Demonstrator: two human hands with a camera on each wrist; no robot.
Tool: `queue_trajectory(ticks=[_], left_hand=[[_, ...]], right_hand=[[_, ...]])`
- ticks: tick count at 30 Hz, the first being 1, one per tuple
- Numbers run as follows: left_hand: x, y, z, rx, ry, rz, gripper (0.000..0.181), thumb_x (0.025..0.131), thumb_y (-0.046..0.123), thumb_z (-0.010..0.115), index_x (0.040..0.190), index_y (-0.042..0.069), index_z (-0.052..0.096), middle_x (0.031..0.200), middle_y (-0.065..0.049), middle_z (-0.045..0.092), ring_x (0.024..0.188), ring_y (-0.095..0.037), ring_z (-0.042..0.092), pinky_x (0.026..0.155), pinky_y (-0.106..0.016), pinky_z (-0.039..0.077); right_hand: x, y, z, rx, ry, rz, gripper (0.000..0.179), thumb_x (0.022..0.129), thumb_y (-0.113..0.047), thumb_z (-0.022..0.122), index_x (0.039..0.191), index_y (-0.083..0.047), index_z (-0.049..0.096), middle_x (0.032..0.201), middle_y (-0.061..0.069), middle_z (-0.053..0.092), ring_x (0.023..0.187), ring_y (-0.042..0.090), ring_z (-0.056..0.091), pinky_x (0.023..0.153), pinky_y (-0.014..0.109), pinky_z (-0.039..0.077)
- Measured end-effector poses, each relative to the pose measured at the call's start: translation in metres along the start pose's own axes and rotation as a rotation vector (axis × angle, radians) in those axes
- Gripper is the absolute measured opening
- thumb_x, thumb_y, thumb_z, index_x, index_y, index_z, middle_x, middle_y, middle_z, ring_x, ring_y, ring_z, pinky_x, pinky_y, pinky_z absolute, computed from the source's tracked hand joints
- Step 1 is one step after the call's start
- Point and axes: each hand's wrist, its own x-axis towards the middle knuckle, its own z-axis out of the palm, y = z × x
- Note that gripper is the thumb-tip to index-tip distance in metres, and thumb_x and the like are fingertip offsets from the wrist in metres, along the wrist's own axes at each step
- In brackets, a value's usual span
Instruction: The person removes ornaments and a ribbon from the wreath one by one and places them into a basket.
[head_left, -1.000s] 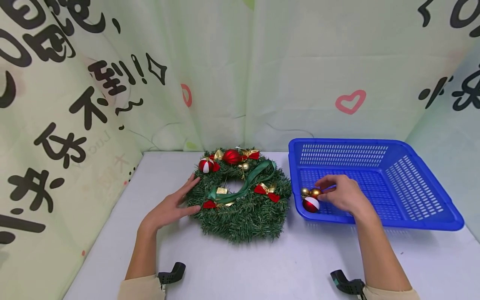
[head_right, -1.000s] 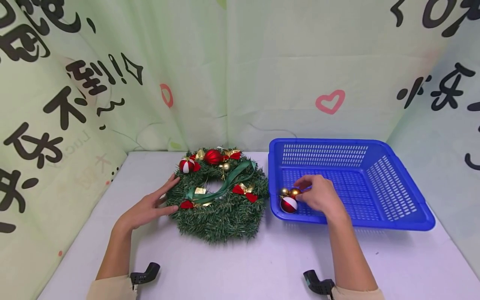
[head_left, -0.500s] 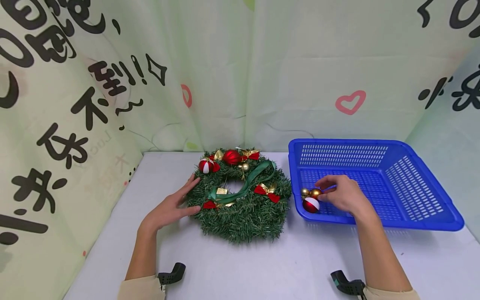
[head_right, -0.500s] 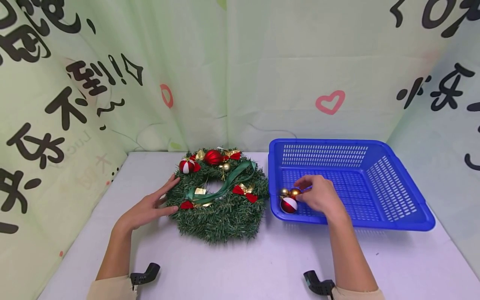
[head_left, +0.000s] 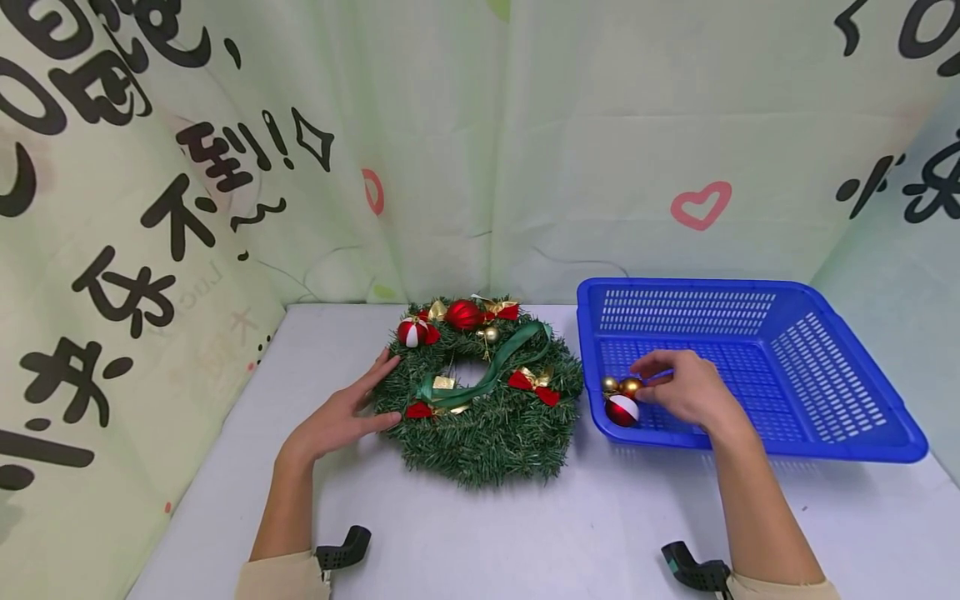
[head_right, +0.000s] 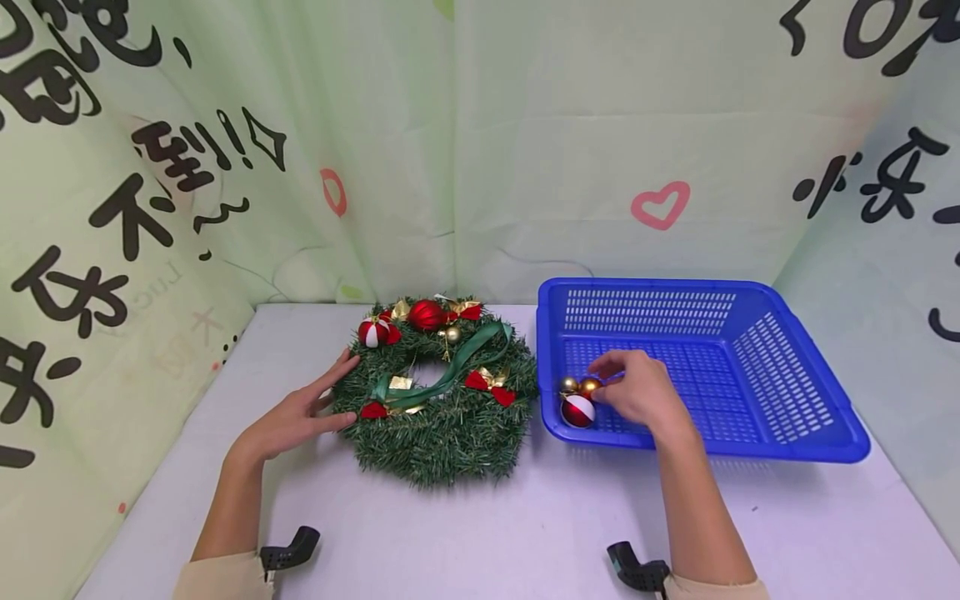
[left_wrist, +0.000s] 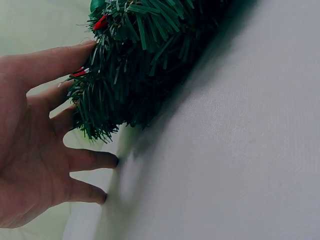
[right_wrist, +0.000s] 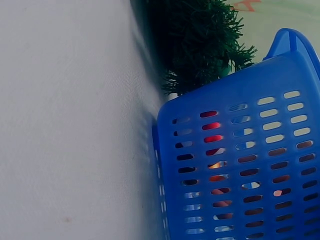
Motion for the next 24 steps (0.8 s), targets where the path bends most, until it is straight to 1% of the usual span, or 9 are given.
queue_trajectory(ticks=[1,2,5,12,21,24], left_hand=[[0.000,0.000,0.000,-0.004,0.000,-0.007,0.088,0.098,0.036,0.074,0.168,0.034,0.021,0.176,0.011,0.004,0.156,-0.043,0.028,0.123,-0.062,0.029],[0.000,0.000,0.000,0.002,0.000,-0.001,0.088,0.098,0.038,0.073,0.168,0.033,0.020,0.177,0.009,0.004,0.156,-0.044,0.028,0.122,-0.063,0.029],[0.000,0.000,0.000,0.004,0.000,-0.005,0.088,0.098,0.040,0.073,0.168,0.034,0.021,0.177,0.009,0.004,0.155,-0.044,0.029,0.122,-0.063,0.030],[-0.001,0.001,0.000,0.000,-0.001,-0.019,0.088,0.097,0.040,0.074,0.167,0.036,0.020,0.176,0.012,0.004,0.155,-0.044,0.029,0.123,-0.063,0.029],[-0.002,0.000,0.000,0.016,0.003,-0.001,0.088,0.098,0.041,0.072,0.168,0.032,0.020,0.177,0.006,0.004,0.155,-0.046,0.029,0.122,-0.064,0.029],[-0.001,0.000,0.000,0.014,0.002,-0.014,0.088,0.098,0.040,0.073,0.168,0.034,0.020,0.176,0.009,0.004,0.156,-0.043,0.028,0.123,-0.063,0.029]], right_hand=[[0.000,0.000,0.000,0.002,0.002,-0.001,0.035,0.094,-0.010,0.075,0.126,0.002,0.070,0.122,0.027,0.071,0.108,0.043,0.070,0.087,0.056,0.058],[0.000,0.000,0.000,0.005,0.005,-0.001,0.035,0.094,-0.010,0.075,0.127,0.001,0.070,0.122,0.027,0.071,0.108,0.043,0.070,0.087,0.056,0.058],[0.000,0.000,0.000,0.014,0.017,-0.005,0.036,0.095,-0.012,0.074,0.128,0.001,0.069,0.122,0.027,0.071,0.109,0.044,0.070,0.087,0.056,0.058],[-0.001,-0.003,-0.001,0.038,0.060,-0.020,0.037,0.098,-0.017,0.072,0.131,-0.001,0.068,0.129,0.026,0.070,0.114,0.044,0.070,0.091,0.060,0.057],[-0.005,-0.009,-0.003,0.072,0.127,-0.056,0.036,0.101,-0.020,0.069,0.133,-0.004,0.067,0.129,0.024,0.070,0.117,0.043,0.068,0.094,0.060,0.055],[-0.006,-0.011,-0.003,0.084,0.148,-0.064,0.036,0.102,-0.022,0.068,0.133,-0.005,0.067,0.130,0.023,0.070,0.120,0.043,0.066,0.094,0.060,0.055]])
